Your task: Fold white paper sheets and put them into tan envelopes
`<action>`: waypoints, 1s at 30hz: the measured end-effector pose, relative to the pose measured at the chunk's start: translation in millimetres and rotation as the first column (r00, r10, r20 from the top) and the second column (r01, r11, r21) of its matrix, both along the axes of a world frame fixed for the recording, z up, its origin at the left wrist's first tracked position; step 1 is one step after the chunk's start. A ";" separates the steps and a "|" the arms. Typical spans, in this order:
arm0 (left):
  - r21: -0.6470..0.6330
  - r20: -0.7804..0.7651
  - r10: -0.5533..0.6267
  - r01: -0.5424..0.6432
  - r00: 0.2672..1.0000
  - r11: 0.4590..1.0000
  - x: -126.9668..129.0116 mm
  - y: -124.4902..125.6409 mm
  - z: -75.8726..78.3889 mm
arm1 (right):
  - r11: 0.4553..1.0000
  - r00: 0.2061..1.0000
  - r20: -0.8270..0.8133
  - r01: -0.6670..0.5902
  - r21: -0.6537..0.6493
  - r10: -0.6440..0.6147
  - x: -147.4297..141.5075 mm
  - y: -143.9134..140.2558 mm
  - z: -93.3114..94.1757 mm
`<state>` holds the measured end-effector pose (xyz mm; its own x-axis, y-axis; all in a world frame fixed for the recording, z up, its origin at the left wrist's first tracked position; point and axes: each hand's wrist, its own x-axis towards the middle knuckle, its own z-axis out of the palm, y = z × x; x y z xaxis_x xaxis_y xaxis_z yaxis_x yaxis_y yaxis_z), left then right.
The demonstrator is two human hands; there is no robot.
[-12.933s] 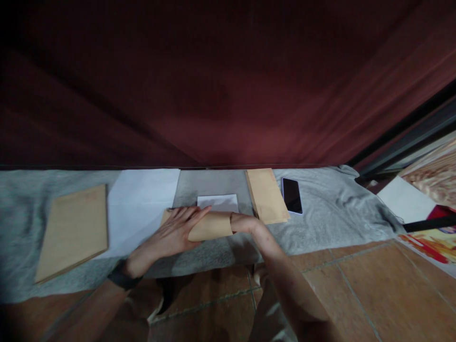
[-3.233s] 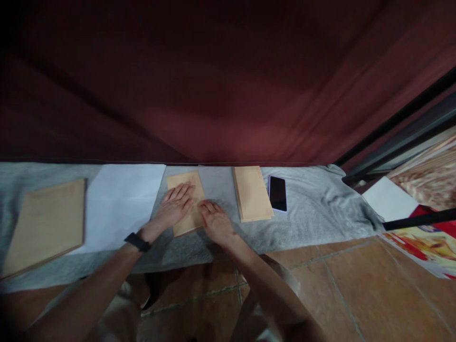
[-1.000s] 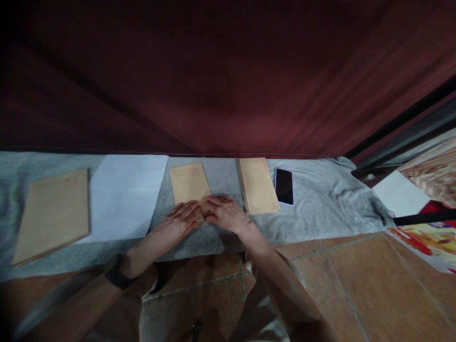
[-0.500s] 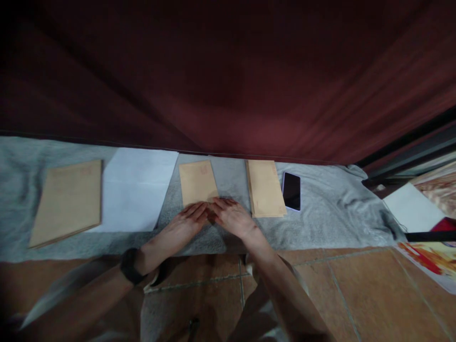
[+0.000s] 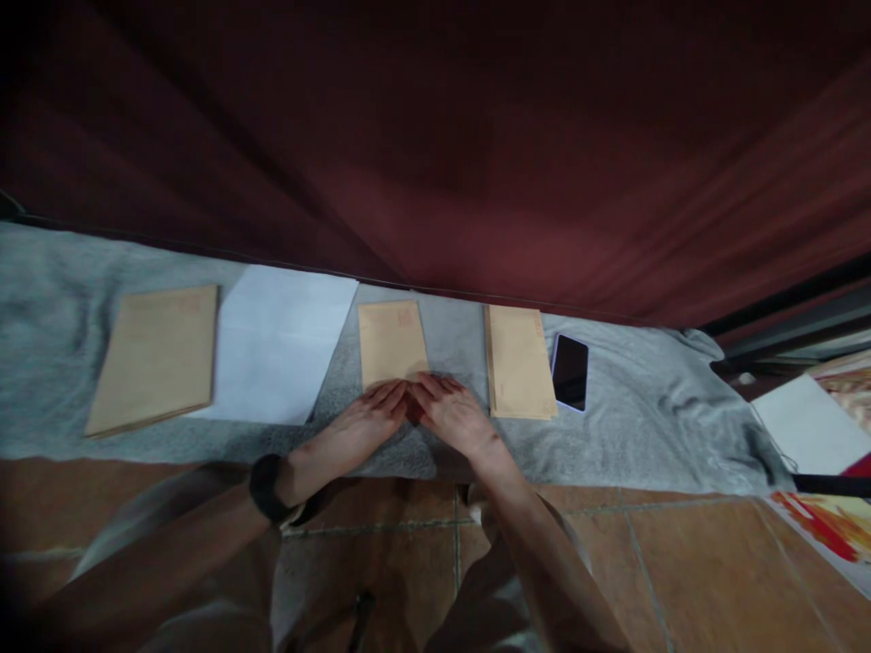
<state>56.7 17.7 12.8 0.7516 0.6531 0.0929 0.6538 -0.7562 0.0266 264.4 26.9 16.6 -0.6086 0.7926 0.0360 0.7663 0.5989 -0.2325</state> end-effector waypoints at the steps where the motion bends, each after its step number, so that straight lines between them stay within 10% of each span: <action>1: -0.002 0.007 0.006 -0.006 1.000 1.000 -0.2 -0.3 -1.4 | 1.000 1.000 -0.005 -0.003 0.002 0.003 0.2 0.1 -0.6; 17: -0.017 0.049 0.000 0.001 0.999 1.000 -1.3 2.5 -9.1 | 1.000 0.998 -0.053 0.022 -0.008 -0.022 1.0 0.4 -2.5; 30: -0.148 0.298 0.079 -0.035 0.951 0.988 -7.1 55.0 -7.5 | 0.985 0.957 -0.234 0.168 -0.031 -0.171 -13.0 15.3 -14.8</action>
